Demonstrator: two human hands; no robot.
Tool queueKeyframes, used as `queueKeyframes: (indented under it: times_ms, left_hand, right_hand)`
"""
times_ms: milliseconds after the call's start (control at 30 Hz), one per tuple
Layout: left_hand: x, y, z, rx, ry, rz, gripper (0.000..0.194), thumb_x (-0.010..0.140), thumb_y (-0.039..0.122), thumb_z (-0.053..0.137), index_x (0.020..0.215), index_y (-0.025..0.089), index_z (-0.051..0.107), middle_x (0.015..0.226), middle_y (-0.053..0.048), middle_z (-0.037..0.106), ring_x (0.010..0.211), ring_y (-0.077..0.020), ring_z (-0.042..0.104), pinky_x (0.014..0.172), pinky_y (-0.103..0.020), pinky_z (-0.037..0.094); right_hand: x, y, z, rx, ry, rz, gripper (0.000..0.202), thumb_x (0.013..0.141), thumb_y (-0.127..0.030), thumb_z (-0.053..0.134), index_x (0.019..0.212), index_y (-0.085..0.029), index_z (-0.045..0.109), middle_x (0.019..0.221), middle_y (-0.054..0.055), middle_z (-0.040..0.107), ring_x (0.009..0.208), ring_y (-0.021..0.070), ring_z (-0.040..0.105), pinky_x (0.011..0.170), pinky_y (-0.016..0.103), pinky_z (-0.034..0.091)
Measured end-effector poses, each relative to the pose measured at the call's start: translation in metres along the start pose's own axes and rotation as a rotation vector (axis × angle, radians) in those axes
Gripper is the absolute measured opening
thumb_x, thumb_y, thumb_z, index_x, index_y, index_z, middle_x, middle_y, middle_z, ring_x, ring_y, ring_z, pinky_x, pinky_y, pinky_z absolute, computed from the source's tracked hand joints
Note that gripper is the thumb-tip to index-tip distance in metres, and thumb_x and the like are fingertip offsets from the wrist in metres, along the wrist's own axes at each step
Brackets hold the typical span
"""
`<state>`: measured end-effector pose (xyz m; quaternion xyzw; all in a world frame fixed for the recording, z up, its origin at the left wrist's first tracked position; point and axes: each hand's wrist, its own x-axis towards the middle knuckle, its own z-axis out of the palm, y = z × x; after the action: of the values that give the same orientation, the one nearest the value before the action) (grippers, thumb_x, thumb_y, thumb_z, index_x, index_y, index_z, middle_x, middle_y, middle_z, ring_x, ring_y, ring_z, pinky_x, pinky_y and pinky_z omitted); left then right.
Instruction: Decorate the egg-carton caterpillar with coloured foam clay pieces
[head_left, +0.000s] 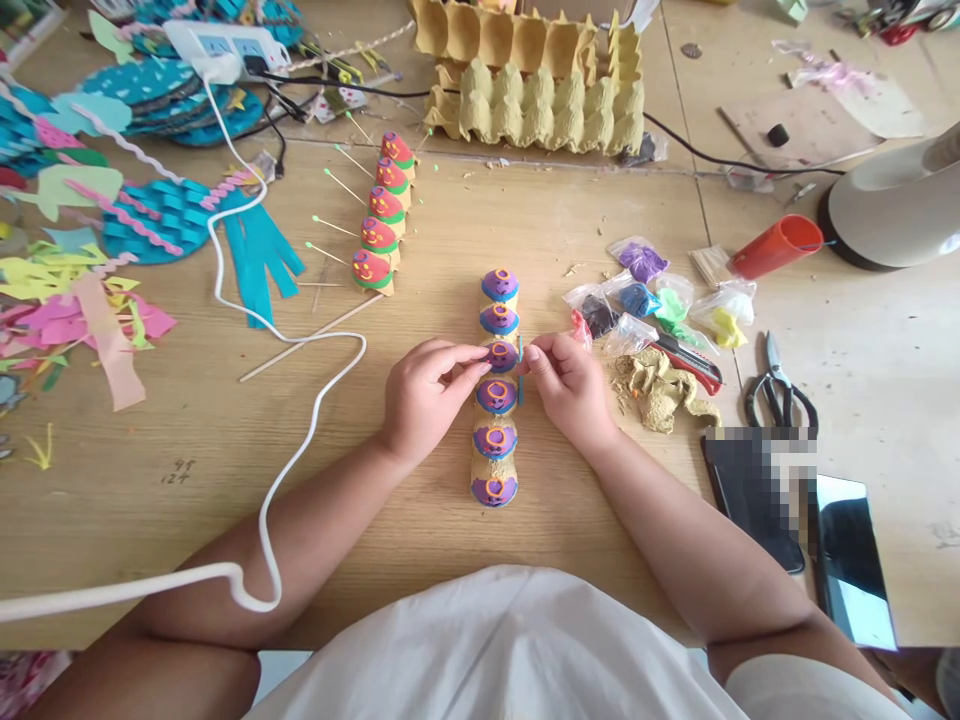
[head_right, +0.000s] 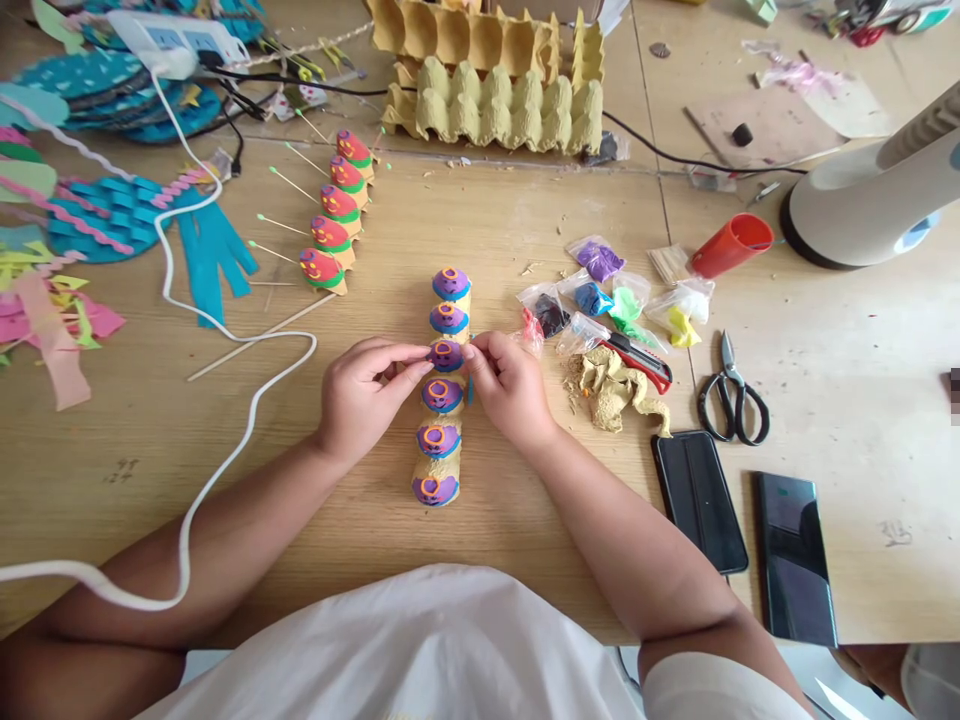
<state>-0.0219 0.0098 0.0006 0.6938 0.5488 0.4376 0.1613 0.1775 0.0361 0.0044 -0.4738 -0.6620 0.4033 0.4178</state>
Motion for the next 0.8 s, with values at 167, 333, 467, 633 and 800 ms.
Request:
queueKeyframes:
  times_ms: [167,333,467,633,800]
  left_hand:
    - [-0.0004,0.0017,-0.0006,0.017,-0.008,-0.029,0.003,0.091,0.022,0.077,0.089,0.020,0.077,0.086,-0.001,0.077,0.067,-0.0109,0.060,0.067,-0.025,0.049]
    - [0.0006,0.0023,-0.0006,0.010,-0.020,-0.029,0.007,0.091,0.021,0.077,0.085,0.020,0.074,0.083,0.000,0.074,0.067,-0.0113,0.058,0.067,-0.026,0.047]
    - [0.0008,0.0019,-0.0002,0.013,-0.036,-0.032,0.006,0.091,0.020,0.077,0.086,0.020,0.074,0.083,0.000,0.074,0.069,-0.0113,0.059,0.067,-0.025,0.047]
    - [0.0012,0.0012,0.0003,0.014,-0.040,-0.036,0.006,0.092,0.020,0.076,0.086,0.020,0.073,0.084,0.000,0.074,0.070,-0.0112,0.060,0.067,-0.025,0.048]
    - [0.0017,0.0006,0.0003,-0.003,-0.046,-0.050,0.006,0.092,0.021,0.076,0.086,0.020,0.073,0.083,0.000,0.074,0.070,-0.0113,0.059,0.067,-0.026,0.048]
  right_hand:
    - [0.0002,0.0008,0.0003,-0.018,0.008,-0.012,0.036,0.103,-0.052,0.056,0.084,-0.022,0.061,0.075,0.001,0.067,0.063,0.0135,0.051,0.061,0.029,0.043]
    - [0.0002,0.0015,-0.0002,-0.080,0.084,-0.031,0.038,0.103,-0.053,0.056,0.085,-0.021,0.065,0.071,0.001,0.062,0.062,0.0139,0.050,0.059,0.029,0.041]
    - [0.0008,0.0013,-0.0003,-0.086,0.089,-0.053,0.036,0.104,-0.051,0.055,0.097,-0.020,0.071,0.081,0.004,0.072,0.066,0.0150,0.056,0.062,0.030,0.045]
    - [0.0006,0.0023,0.0011,-0.052,0.015,-0.067,0.035,0.104,-0.050,0.057,0.105,-0.019,0.073,0.091,0.006,0.078,0.066,0.0140,0.060,0.062,0.029,0.048]
    - [0.0002,0.0022,0.0022,-0.017,-0.005,-0.051,0.037,0.103,-0.052,0.058,0.106,-0.020,0.074,0.094,0.008,0.079,0.075,0.0167,0.067,0.066,0.031,0.052]
